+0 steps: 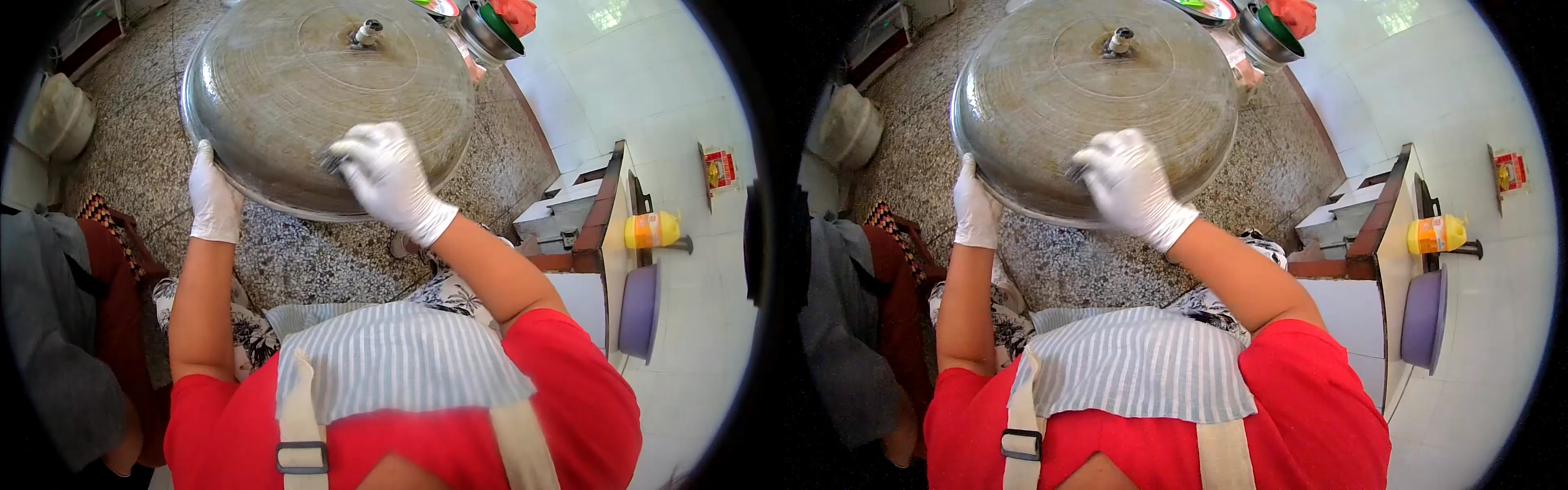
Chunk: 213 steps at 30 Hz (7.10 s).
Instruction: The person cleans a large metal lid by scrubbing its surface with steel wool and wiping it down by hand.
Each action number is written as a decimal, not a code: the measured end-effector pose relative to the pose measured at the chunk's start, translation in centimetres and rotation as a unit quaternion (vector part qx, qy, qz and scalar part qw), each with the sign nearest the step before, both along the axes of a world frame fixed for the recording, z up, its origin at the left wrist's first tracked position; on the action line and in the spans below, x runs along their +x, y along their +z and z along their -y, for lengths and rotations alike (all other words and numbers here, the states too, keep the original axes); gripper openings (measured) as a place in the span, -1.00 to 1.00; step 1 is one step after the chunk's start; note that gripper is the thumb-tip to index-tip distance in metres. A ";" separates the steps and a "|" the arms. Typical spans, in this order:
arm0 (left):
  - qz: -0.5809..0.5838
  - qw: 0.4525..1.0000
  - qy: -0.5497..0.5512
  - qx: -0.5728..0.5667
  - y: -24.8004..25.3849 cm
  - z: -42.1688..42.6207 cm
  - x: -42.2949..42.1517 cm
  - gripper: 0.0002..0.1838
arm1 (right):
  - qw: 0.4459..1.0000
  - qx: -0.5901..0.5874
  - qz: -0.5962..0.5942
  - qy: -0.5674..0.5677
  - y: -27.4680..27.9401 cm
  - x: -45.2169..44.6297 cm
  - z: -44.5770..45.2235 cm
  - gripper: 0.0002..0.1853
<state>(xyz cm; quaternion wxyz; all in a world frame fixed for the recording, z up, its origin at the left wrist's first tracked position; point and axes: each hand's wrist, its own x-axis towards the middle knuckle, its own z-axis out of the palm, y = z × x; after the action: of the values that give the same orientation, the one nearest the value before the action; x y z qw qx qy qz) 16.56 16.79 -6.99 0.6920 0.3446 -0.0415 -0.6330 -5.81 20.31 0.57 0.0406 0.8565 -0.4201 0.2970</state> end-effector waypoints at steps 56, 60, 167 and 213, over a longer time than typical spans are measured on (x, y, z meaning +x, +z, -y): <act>-0.014 1.000 0.018 -0.010 -1.2 0.3 0.2 -0.59 | 0.994 0.035 -0.047 0.090 0.8 2.9 5.7 -0.81; -0.005 1.000 0.031 -0.006 -0.7 0.1 -0.1 -0.61 | 0.988 0.061 -0.058 0.131 1.4 5.2 7.7 -0.80; 0.004 1.000 -0.009 -0.010 -1.4 -0.1 0.2 -0.54 | 0.999 -0.030 -0.024 0.011 -0.8 7.8 2.8 -0.86; 0.038 0.999 0.002 0.019 -1.5 -0.3 0.1 -0.52 | 0.999 0.011 0.033 -0.029 -1.5 1.3 2.5 -0.87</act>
<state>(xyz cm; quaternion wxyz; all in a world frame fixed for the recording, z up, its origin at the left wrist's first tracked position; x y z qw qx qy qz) 16.71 17.12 -8.45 0.6844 0.3814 -0.0556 -0.6189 -4.47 17.83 -0.90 0.0259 0.8341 -0.4490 0.3193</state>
